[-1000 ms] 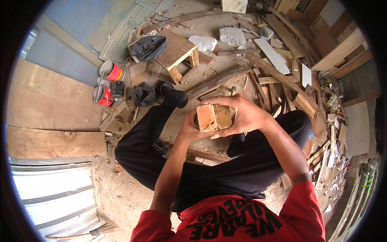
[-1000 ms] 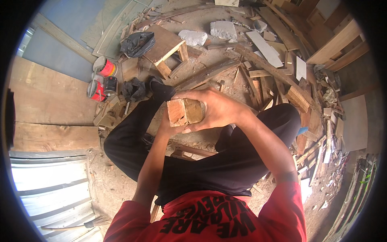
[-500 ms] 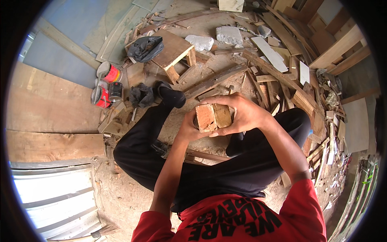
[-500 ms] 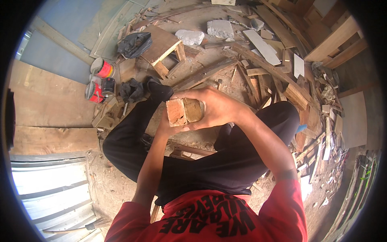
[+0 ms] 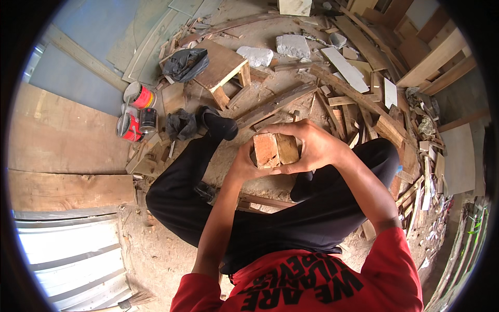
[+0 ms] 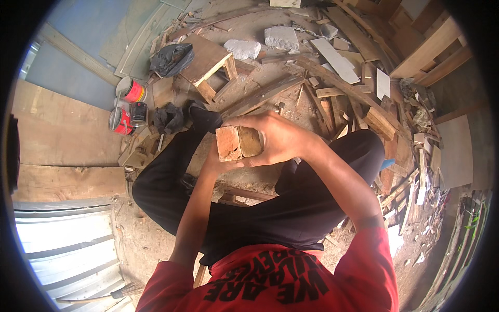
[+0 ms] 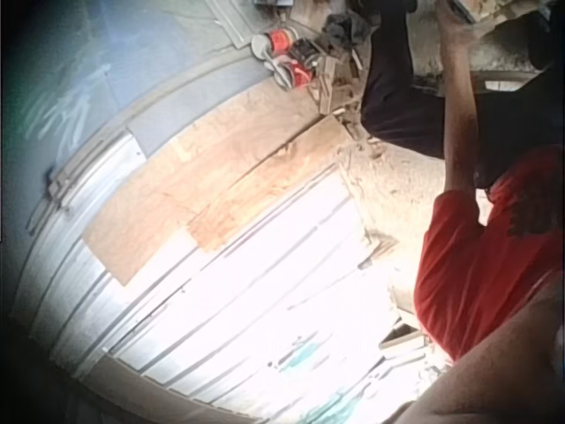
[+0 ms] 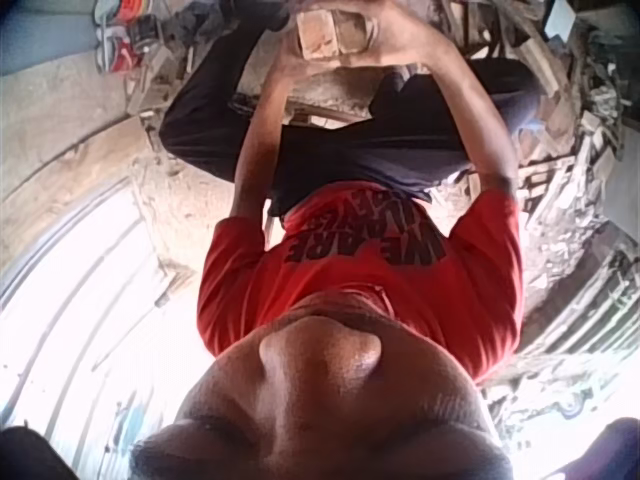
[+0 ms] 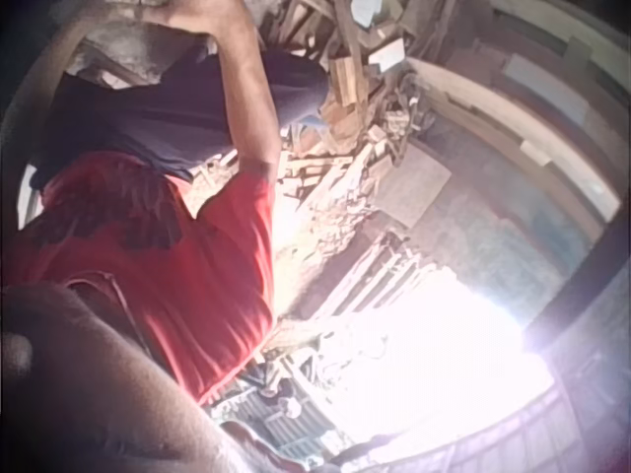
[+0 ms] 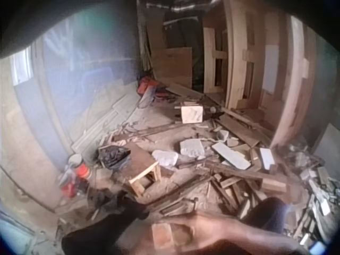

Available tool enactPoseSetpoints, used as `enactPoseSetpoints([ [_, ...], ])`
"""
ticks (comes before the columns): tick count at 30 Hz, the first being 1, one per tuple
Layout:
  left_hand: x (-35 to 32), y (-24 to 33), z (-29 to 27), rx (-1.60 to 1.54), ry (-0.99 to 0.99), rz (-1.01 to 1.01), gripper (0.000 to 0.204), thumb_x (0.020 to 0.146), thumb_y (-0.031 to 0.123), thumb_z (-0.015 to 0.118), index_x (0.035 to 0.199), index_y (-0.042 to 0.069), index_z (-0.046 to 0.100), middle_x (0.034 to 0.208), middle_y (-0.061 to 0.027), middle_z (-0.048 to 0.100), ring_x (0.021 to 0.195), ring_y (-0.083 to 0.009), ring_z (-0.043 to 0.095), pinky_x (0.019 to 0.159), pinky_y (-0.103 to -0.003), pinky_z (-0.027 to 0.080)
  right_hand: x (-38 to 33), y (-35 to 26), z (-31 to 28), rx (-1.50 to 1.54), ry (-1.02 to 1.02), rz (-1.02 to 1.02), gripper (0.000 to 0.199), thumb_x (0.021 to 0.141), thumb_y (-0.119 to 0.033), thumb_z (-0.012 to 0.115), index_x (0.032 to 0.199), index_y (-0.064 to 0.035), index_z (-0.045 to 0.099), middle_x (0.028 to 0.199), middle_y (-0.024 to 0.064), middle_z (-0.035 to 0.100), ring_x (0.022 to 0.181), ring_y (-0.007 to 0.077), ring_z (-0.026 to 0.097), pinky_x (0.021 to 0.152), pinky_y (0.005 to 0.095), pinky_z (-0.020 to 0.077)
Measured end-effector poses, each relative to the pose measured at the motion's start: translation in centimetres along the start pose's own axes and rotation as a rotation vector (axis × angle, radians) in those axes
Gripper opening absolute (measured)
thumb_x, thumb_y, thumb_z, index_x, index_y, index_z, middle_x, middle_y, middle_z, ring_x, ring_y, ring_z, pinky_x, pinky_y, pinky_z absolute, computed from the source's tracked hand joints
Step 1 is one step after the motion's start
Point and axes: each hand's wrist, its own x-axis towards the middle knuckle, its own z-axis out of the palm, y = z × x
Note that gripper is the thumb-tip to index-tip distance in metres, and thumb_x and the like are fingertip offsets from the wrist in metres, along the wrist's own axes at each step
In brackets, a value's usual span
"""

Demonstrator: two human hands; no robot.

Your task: The person sits on the floor and uses a hammer to break a piece of wood into smaller pieces. They repeatedly strike the wood, reposition it, and gather the resulting fragments.

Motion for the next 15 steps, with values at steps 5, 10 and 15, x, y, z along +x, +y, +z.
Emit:
enactPoseSetpoints([
  [5, 0.37, -0.82, -0.41, 0.014, 0.017, 0.036, 0.078, 0.055, 0.019, 0.096, 0.121, 0.000, 0.059, 0.113, -0.0081, 0.068, 0.104, -0.0142, 0.064, 0.093, -0.032, 0.051, 0.26, -0.05, -0.06, 0.041, 0.003, 0.003, 0.080, 0.065, -0.023, 0.087, 0.134, -0.0012, 0.054, 0.121, 0.0212, 0.066, 0.113, 0.0339, 0.065, 0.099, 0.0396, 0.0499],
  [10, 0.38, -0.14, -0.37, -0.016, 0.029, 0.018, 0.076, 0.056, 0.018, 0.094, 0.122, 0.000, 0.059, 0.113, -0.0088, 0.068, 0.103, -0.0152, 0.064, 0.093, -0.033, 0.051, 0.28, 0.14, 0.37, -0.009, 0.061, -0.039, 0.079, 0.066, -0.024, 0.088, 0.133, -0.0019, 0.054, 0.121, 0.0199, 0.066, 0.112, 0.0341, 0.065, 0.098, 0.0402, 0.0503],
  [15, 0.76, -0.70, -0.62, -0.113, 0.026, 0.035, 0.073, 0.060, 0.016, 0.091, 0.122, -0.002, 0.058, 0.113, -0.0086, 0.067, 0.101, -0.0149, 0.064, 0.092, -0.032, 0.051, 0.67, -0.04, 0.45, -0.058, 0.082, -0.001, 0.079, 0.064, -0.022, 0.090, 0.132, -0.0010, 0.055, 0.122, 0.0196, 0.066, 0.114, 0.0339, 0.064, 0.099, 0.0411, 0.0498],
])
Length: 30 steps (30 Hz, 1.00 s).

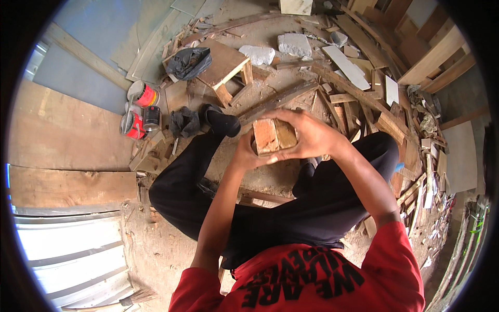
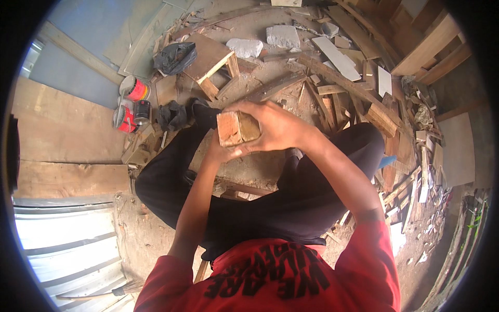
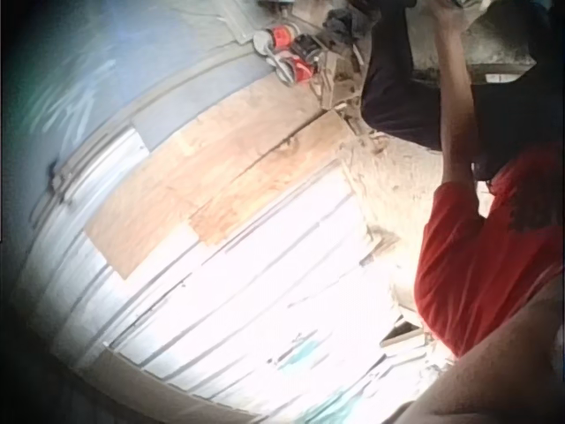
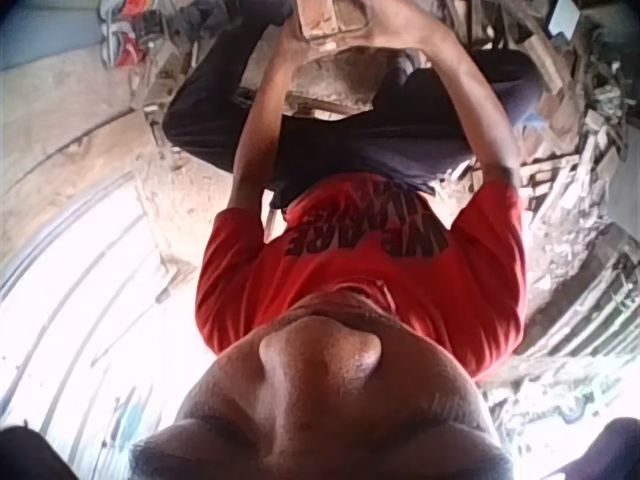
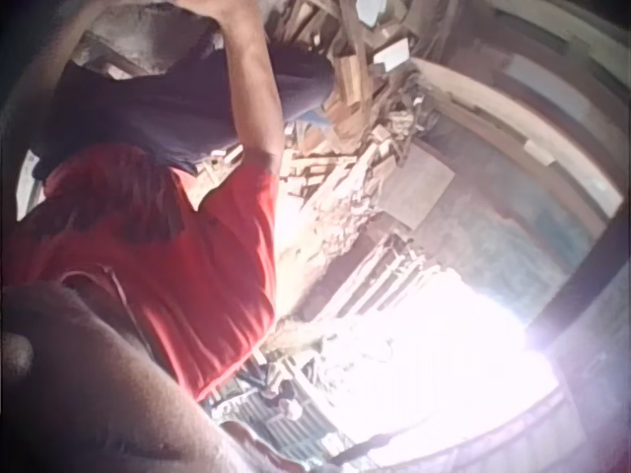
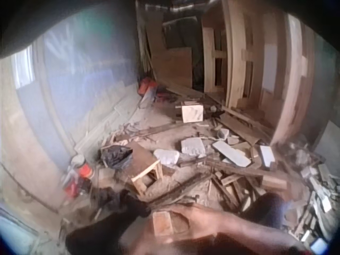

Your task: The person sits on the floor and uses a hammer to break a piece of wood into smaller pieces. They repeatedly strike the wood, reposition it, and gather the resulting fragments.

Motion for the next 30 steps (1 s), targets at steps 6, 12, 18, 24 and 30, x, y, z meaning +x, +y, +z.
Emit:
enactPoseSetpoints([
  [6, 0.0, 0.8, 0.2, 0.134, -0.019, 0.023, 0.069, 0.059, 0.014, 0.090, 0.119, -0.001, 0.060, 0.110, -0.0077, 0.068, 0.100, -0.0137, 0.064, 0.091, -0.031, 0.051, -0.4, 0.5, 0.4, -0.017, 0.017, 0.025, 0.076, 0.067, -0.029, 0.089, 0.130, -0.0018, 0.055, 0.116, 0.0207, 0.068, 0.108, 0.0362, 0.066, 0.095, 0.0423, 0.0513],
  [12, 1.2, 0.8, -0.4, 0.321, -0.049, -0.021, 0.068, 0.058, 0.014, 0.089, 0.118, 0.000, 0.061, 0.109, -0.0088, 0.069, 0.100, -0.0159, 0.066, 0.090, -0.032, 0.051, 0.2, 1.1, 0.0, 0.028, 0.075, -0.024, 0.071, 0.068, -0.031, 0.089, 0.125, -0.0009, 0.058, 0.110, 0.0215, 0.069, 0.104, 0.0356, 0.068, 0.092, 0.0409, 0.0521],
  [18, 0.6, -2.6, -0.1, 0.252, 0.022, 0.193, 0.072, 0.062, 0.014, 0.093, 0.123, -0.002, 0.057, 0.111, -0.0108, 0.068, 0.103, -0.0175, 0.066, 0.090, -0.035, 0.053, 0.1, 0.6, -0.2, 0.023, 0.042, 0.027, 0.073, 0.067, -0.026, 0.090, 0.129, -0.0030, 0.057, 0.116, 0.0156, 0.068, 0.107, 0.0282, 0.067, 0.095, 0.0384, 0.0514],
  [24, 0.7, -4.7, -0.7, 0.282, 0.036, 0.182, 0.054, 0.063, 0.009, 0.092, 0.110, -0.003, 0.066, 0.105, -0.0095, 0.072, 0.097, -0.0162, 0.068, 0.086, -0.032, 0.056, 0.7, 1.2, 0.0, 0.016, 0.051, 0.051, 0.075, 0.068, -0.032, 0.089, 0.129, -0.0035, 0.057, 0.114, 0.0157, 0.069, 0.108, 0.0281, 0.067, 0.096, 0.0379, 0.0512],
  [30, 3.1, -0.2, -2.4, 0.195, 0.167, 0.210, 0.059, 0.065, 0.009, 0.089, 0.116, -0.005, 0.062, 0.110, -0.0136, 0.068, 0.099, -0.0195, 0.068, 0.088, -0.033, 0.056, 2.1, 6.1, -1.2, 0.005, 0.160, -0.047, 0.117, 0.075, -0.062, 0.076, 0.152, -0.0011, 0.013, 0.152, 0.0346, 0.025, 0.141, 0.0455, 0.031, 0.118, 0.0551, 0.0283],
])
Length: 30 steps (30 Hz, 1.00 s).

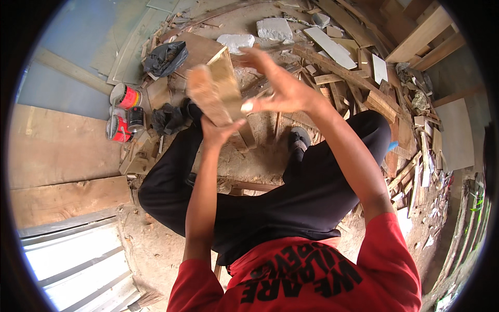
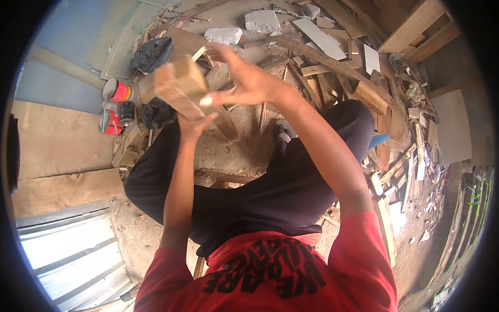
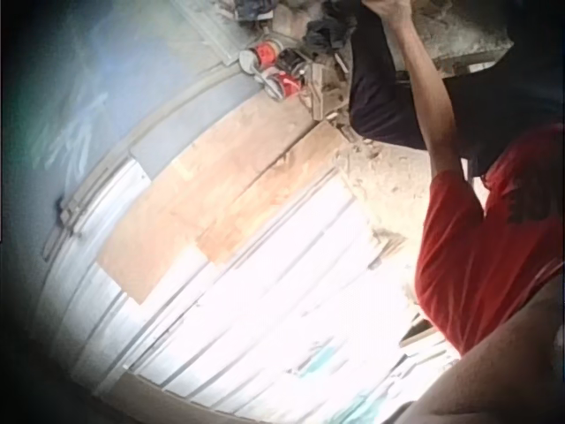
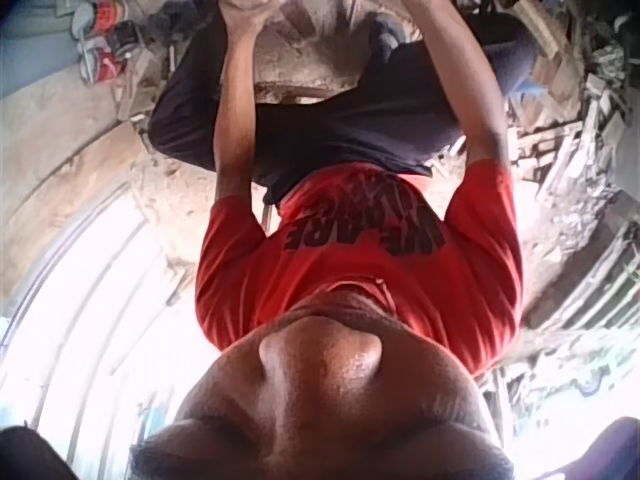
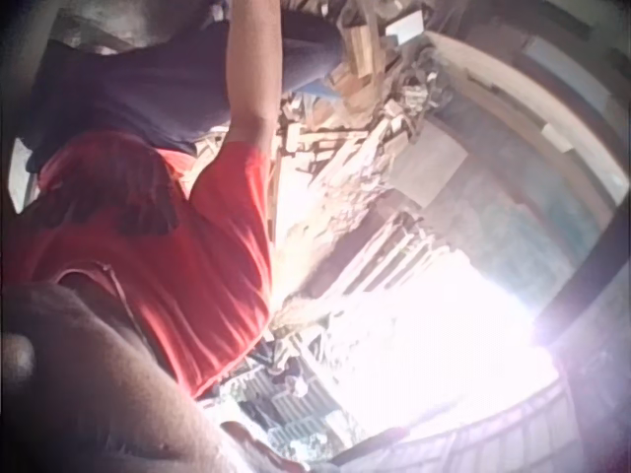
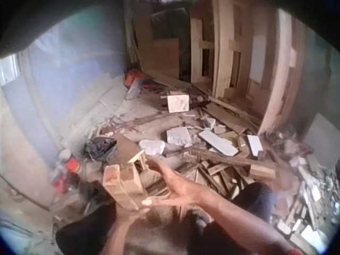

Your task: The person sits on the floor and uses a hammer to break a piece of wood into smaller pieces. They repeatedly strike the wood, reposition it, and gather the resulting fragments.

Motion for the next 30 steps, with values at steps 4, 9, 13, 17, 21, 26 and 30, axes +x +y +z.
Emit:
enactPoseSetpoints([
  [4, 2.1, 1.1, -4.6, -0.148, 0.302, 0.041, 0.071, 0.069, 0.005, 0.079, 0.131, -0.001, 0.046, 0.120, -0.0146, 0.056, 0.110, -0.0241, 0.057, 0.100, -0.038, 0.047, -1.3, 2.7, 0.9, -0.092, -0.179, 0.392, 0.121, 0.076, -0.071, 0.069, 0.153, 0.0018, 0.009, 0.152, 0.0380, 0.019, 0.144, 0.0455, 0.025, 0.117, 0.0523, 0.0323],
  [9, 1.8, -0.6, -8.6, -0.502, 0.398, -0.031, 0.061, 0.081, 0.016, 0.067, 0.136, 0.001, 0.045, 0.124, -0.0137, 0.056, 0.114, -0.0291, 0.058, 0.097, -0.048, 0.050, -2.5, 1.6, 8.5, -0.212, -0.428, 0.525, 0.114, 0.075, -0.065, 0.075, 0.146, 0.0053, 0.021, 0.121, 0.0362, 0.056, 0.112, 0.0474, 0.060, 0.100, 0.0507, 0.0506],
  [13, -0.2, -0.6, -8.4, -0.589, 0.433, -0.089, 0.064, 0.084, 0.036, 0.063, 0.135, 0.002, 0.046, 0.122, -0.0154, 0.057, 0.112, -0.0337, 0.059, 0.094, -0.051, 0.049, -2.9, 2.0, 11.6, -0.200, -0.356, 0.522, 0.102, 0.072, -0.057, 0.081, 0.138, 0.0065, 0.035, 0.109, 0.0309, 0.065, 0.103, 0.0438, 0.065, 0.094, 0.0467, 0.0526],
  [17, -2.5, -2.3, -8.6, -0.693, 0.482, -0.115, 0.062, 0.084, 0.036, 0.063, 0.134, 0.004, 0.048, 0.122, -0.0132, 0.057, 0.112, -0.0316, 0.058, 0.094, -0.049, 0.049, -4.3, 3.2, 13.5, -0.087, -0.333, 0.506, 0.093, 0.070, -0.054, 0.083, 0.128, 0.0072, 0.044, 0.105, 0.0283, 0.066, 0.104, 0.0431, 0.065, 0.094, 0.0454, 0.0522],
  [21, -3.7, -3.3, -8.8, -0.639, 0.508, -0.134, 0.066, 0.086, 0.037, 0.062, 0.140, 0.004, 0.043, 0.129, -0.0150, 0.054, 0.122, -0.0321, 0.052, 0.103, -0.049, 0.043, -4.8, 4.0, 14.1, -0.017, -0.354, 0.489, 0.091, 0.070, -0.051, 0.083, 0.127, 0.0083, 0.044, 0.102, 0.0293, 0.066, 0.096, 0.0427, 0.067, 0.087, 0.0458, 0.0539],
  [26, -2.5, -3.1, -10.9, -0.284, 0.342, -0.008, 0.073, 0.094, 0.048, 0.056, 0.147, 0.002, 0.035, 0.146, -0.0172, 0.044, 0.137, -0.0328, 0.041, 0.116, -0.051, 0.028, -2.2, 2.4, 10.6, -0.348, -0.281, 0.512, 0.089, 0.074, -0.055, 0.080, 0.127, 0.0075, 0.045, 0.086, 0.0230, 0.066, 0.075, 0.0350, 0.070, 0.069, 0.0414, 0.0602],
  [30, -1.0, 0.7, -9.9, 0.069, 0.267, -0.069, 0.051, 0.101, 0.027, 0.054, 0.143, 0.000, 0.042, 0.138, -0.0172, 0.052, 0.132, -0.0270, 0.048, 0.105, -0.045, 0.045, 1.0, 3.8, 3.0, -0.654, -0.209, 0.524, 0.086, 0.080, -0.060, 0.073, 0.131, 0.0034, 0.045, 0.084, 0.0172, 0.066, 0.067, 0.0292, 0.068, 0.063, 0.0390, 0.0616],
])
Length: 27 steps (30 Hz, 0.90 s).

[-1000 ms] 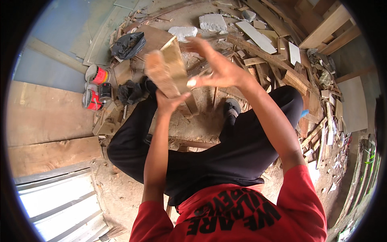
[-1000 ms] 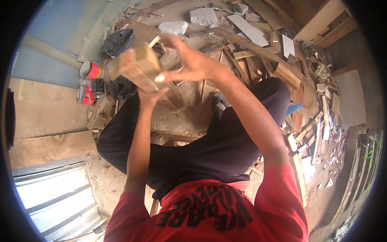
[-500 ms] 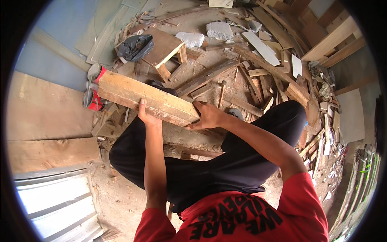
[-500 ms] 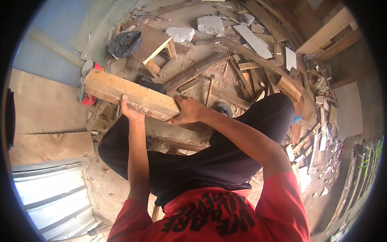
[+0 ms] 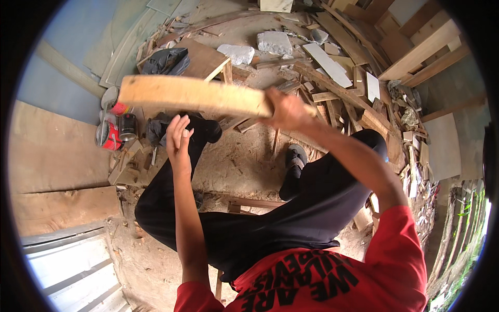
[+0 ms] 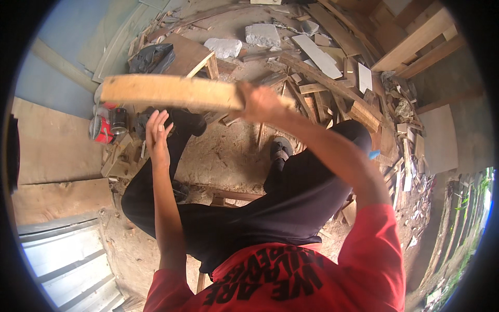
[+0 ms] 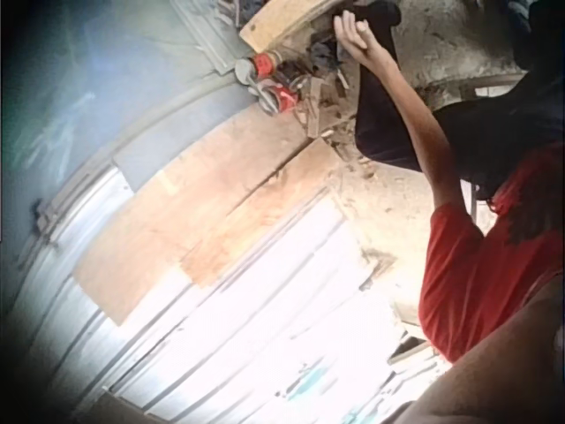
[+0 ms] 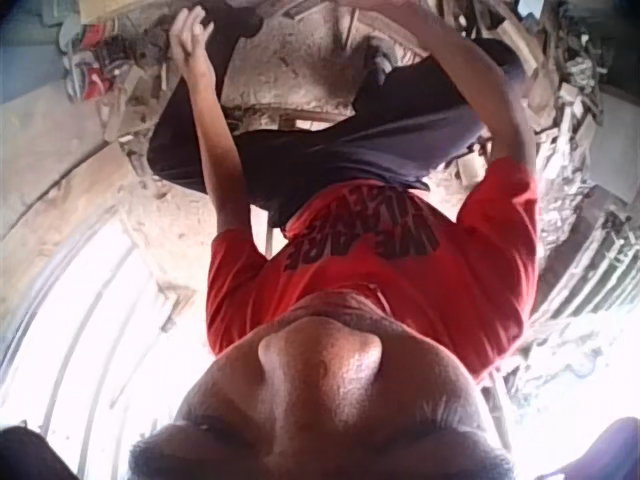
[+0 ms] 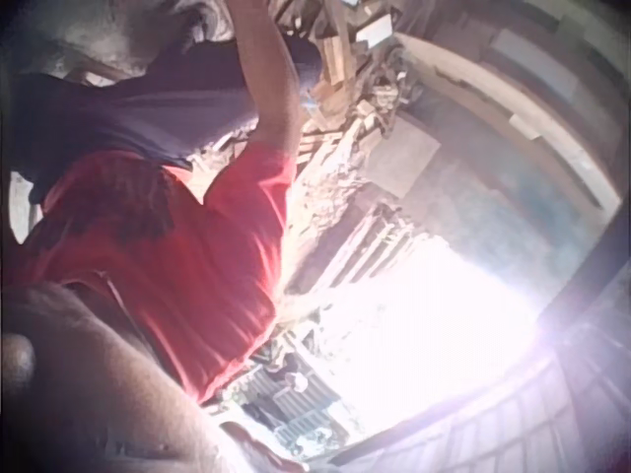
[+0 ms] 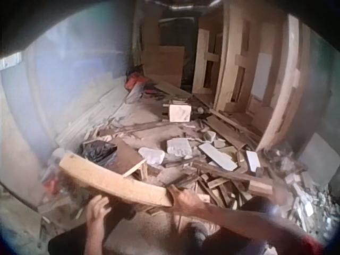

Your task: The person sits on the floor and uses a hammer to break a piece of wood into smaller pieces. They repeatedly strike the wood, reposition it, and gather the resulting fragments.

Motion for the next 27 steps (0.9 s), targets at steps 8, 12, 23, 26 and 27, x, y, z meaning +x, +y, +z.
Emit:
enactPoseSetpoints([
  [8, 0.5, 5.1, -2.7, 0.190, -0.099, -0.167, 0.029, 0.098, 0.017, 0.062, 0.121, -0.001, 0.061, 0.109, -0.0117, 0.069, 0.101, -0.0179, 0.065, 0.088, -0.030, 0.052, 1.3, 15.6, -10.1, -0.572, 0.335, 0.009, 0.059, 0.089, -0.030, 0.063, 0.134, 0.0001, 0.040, 0.101, 0.0220, 0.068, 0.089, 0.0326, 0.070, 0.079, 0.0414, 0.0589],
  [12, 3.5, 11.7, -0.8, 0.394, -0.256, -0.130, 0.021, 0.097, 0.013, 0.062, 0.112, -0.001, 0.063, 0.100, -0.0089, 0.070, 0.092, -0.0148, 0.066, 0.083, -0.029, 0.052, 1.0, 20.0, -8.9, -0.486, 0.128, 0.255, 0.060, 0.088, -0.021, 0.054, 0.141, 0.0015, 0.036, 0.119, 0.0237, 0.063, 0.104, 0.0334, 0.066, 0.087, 0.0457, 0.0545],
  [23, 16.3, 13.8, 16.7, 1.096, -1.091, -0.033, 0.022, 0.086, 0.014, 0.071, 0.102, 0.000, 0.064, 0.091, -0.0098, 0.071, 0.085, -0.0168, 0.067, 0.075, -0.033, 0.051, -3.7, 30.2, 18.3, -0.048, 0.183, 0.637, 0.085, 0.072, -0.053, 0.078, 0.129, 0.0022, 0.048, 0.099, 0.0219, 0.069, 0.095, 0.0389, 0.068, 0.088, 0.0465, 0.0532],
  [26, 17.7, 7.3, 22.4, 1.074, -1.333, 0.164, 0.026, 0.086, 0.017, 0.072, 0.103, 0.000, 0.063, 0.095, -0.0157, 0.069, 0.089, -0.0295, 0.068, 0.079, -0.038, 0.052, -5.4, 30.4, 19.6, 0.058, 0.175, 0.678, 0.088, 0.075, -0.060, 0.073, 0.131, 0.0028, 0.047, 0.107, 0.0215, 0.066, 0.101, 0.0385, 0.065, 0.093, 0.0465, 0.0496],
  [27, 17.6, 5.4, 24.3, 1.097, -1.373, 0.183, 0.027, 0.086, 0.018, 0.073, 0.104, 0.001, 0.063, 0.096, -0.0159, 0.069, 0.090, -0.0313, 0.067, 0.081, -0.038, 0.051, -5.7, 29.7, 18.4, 0.118, 0.094, 0.706, 0.090, 0.077, -0.063, 0.070, 0.133, 0.0024, 0.045, 0.116, 0.0218, 0.063, 0.110, 0.0372, 0.062, 0.097, 0.0466, 0.0471],
])
